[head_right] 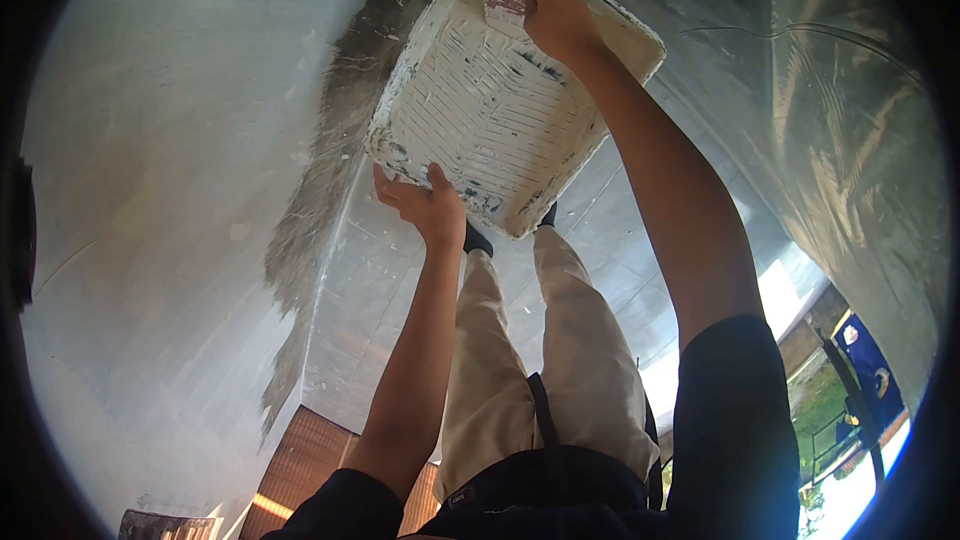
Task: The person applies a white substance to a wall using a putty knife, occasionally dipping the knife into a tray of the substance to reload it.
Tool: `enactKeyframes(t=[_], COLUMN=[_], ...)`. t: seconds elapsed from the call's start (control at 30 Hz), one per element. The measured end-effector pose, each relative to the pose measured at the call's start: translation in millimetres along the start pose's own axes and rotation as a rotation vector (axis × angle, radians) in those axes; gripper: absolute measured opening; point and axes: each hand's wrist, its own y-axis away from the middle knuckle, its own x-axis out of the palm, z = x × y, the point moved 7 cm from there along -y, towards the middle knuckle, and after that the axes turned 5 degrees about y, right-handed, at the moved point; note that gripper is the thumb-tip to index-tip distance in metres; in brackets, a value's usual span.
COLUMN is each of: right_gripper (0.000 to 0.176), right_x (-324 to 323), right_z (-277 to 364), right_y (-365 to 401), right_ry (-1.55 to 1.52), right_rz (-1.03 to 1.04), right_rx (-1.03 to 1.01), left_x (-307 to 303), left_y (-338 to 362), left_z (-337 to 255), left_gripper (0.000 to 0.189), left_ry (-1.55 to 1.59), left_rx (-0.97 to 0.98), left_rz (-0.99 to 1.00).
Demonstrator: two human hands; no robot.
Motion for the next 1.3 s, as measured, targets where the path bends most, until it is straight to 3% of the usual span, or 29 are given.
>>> enactKeyframes(t=[0.33, 0.5, 0.67, 0.83, 0.9, 1.03, 1.1, 1.3], right_gripper=[0.038, 0.039, 0.039, 0.04, 0.04, 0.04, 0.038, 0.04], right_x=[14, 18, 22, 27, 33, 30, 38, 46], right_z=[-5, -18, -17, -31, -31, -16, -16, -23], right_y=[-13, -15, -13, -12, -8, -2, -2, 11], right_ry=[0.101, -0.016, 0.025, 0.005, -0.078, -0.075, -0.059, -0.194], right_rz=[0.037, 0.155, 0.19, 0.067, 0.146, 0.115, 0.254, 0.199], right_rx=[-0.04, 0.149, 0.129, 0.076, 0.116, 0.114, 0.179, 0.274], left_x=[-2, -1, -2, -5, -7, -7, -8, -9], left_y=[-4, -7, -7, -9, -8, -6, -7, -8], left_z=[6, 2, 8, 12, 10, 7, 7, 10], left_gripper=[0.081, 0.081, 0.081, 0.08, 0.08, 0.078, 0.078, 0.077], left_ry=[0.119, 0.164, 0.216, 0.266, 0.275, 0.281, 0.289, 0.309], left_rx=[-0.104, -0.141, -0.191, -0.174, -0.17, -0.176, -0.172, -0.146], left_rz=[0.03, 0.05, 0.05, 0.05, 0.056, 0.067, 0.067, 0.078])
